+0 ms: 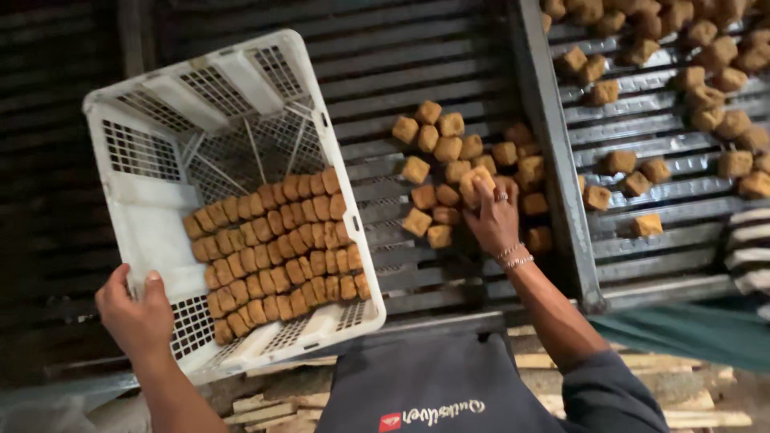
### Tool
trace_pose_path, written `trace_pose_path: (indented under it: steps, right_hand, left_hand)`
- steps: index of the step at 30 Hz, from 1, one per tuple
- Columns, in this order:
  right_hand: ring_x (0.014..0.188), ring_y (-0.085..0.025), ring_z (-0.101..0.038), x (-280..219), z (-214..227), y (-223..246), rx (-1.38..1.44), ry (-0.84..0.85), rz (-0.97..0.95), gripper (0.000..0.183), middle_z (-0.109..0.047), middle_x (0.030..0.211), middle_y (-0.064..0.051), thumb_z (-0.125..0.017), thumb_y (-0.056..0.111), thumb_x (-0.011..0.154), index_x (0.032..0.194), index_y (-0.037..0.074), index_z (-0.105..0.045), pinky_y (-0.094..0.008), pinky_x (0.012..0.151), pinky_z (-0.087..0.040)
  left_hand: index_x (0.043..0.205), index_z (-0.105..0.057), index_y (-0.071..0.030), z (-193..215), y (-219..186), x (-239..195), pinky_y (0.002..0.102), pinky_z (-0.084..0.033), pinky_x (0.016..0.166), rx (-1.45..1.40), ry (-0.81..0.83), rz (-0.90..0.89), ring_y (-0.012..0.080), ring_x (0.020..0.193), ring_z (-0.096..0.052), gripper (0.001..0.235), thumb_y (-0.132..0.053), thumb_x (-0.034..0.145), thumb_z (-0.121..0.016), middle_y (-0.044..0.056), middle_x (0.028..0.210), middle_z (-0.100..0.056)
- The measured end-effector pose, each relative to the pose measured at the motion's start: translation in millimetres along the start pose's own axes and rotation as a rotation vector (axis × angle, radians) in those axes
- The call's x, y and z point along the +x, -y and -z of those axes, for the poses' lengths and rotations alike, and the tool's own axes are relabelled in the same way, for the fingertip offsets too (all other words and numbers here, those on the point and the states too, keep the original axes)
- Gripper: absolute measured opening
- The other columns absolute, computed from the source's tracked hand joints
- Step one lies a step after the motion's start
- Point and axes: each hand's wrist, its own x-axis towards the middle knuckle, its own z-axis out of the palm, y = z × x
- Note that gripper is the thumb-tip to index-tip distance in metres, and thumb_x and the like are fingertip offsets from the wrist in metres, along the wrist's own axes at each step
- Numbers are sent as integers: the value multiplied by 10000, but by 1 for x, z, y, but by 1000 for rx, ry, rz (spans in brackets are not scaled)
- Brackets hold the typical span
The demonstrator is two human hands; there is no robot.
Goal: The person retrieves a white plastic crate and places it on a metal rack. They then pick up small brown food items from the rack and place them into the crate one by one, filling it gradually.
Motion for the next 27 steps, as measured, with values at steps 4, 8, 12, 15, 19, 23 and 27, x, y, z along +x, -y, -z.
trace_pose_path:
  steps: [4, 8, 12, 15, 19, 23, 27]
  right_hand:
    - [1082, -436, -617, 3, 13, 4, 84, 73, -140, 744, -592, 1197, -198, -883, 158, 814, 1405, 62, -441, -548, 971, -529]
    - [1096, -432, -632, 27, -1, 23, 482, -138, -231, 785, -581, 1254, -261, -893, 136, 837, 1429, 19, -391, -488, 914, -545]
    - [1111, -431, -644, 57, -40, 38, 539, -50, -77, 692, -595, 1260, -241, -835, 122, 896, 1435, 79, -405, -480, 922, -555]
    - [1077, -505, -605, 78, -64, 29, 337, 421, 18, 674, -548, 1359, -321, -766, 128, 912, 1485, 136, -409, -528, 861, -526]
    - [1078, -584, -571, 85, -79, 23, 393, 418, 95, 810, -515, 1314, -407, -774, 219, 870, 1516, 96, -300, -565, 869, -512]
    - [1068, -532, -632, 80, -76, 20, 399, 490, -49, 846, -581, 1314, -338, -800, 223, 874, 1551, 177, -296, -546, 879, -538]
    - [1159, -434, -696, 124, -80, 3, 691, 96, 59, 833, -577, 1383, -285, -833, 258, 973, 1545, 121, -244, -423, 913, -603]
  left_hand:
    - [1330, -630, 38, 6, -15, -2, 492, -506, 1017, -60, 28, 82, 419, 1198, -595, 397, -196, 1033, -753, 254, 1337, -594]
    - [1331, -627, 29, 6, -25, 2, 488, -514, 982, -46, 18, 110, 416, 1190, -597, 402, -198, 1021, -748, 245, 1335, -585]
    - [1371, -629, 16, 7, -30, 3, 476, -522, 989, -64, 8, 89, 411, 1194, -605, 433, -205, 1018, -747, 243, 1330, -581]
    - [1314, -639, 27, 8, -33, 2, 481, -517, 1011, -41, -16, 55, 414, 1185, -608, 392, -185, 1000, -742, 235, 1313, -598]
    - [1347, -639, 12, 8, -36, 2, 471, -519, 988, -100, -23, 102, 416, 1177, -605, 414, -198, 1001, -731, 238, 1312, -591]
    - [1343, -634, 10, 9, -40, 2, 485, -501, 1025, -98, -11, 104, 420, 1193, -598, 403, -200, 1013, -732, 229, 1304, -598]
    - [1341, -631, 11, 11, -45, 6, 495, -488, 1023, -31, -6, 84, 428, 1202, -587, 418, -202, 999, -742, 235, 1299, -592]
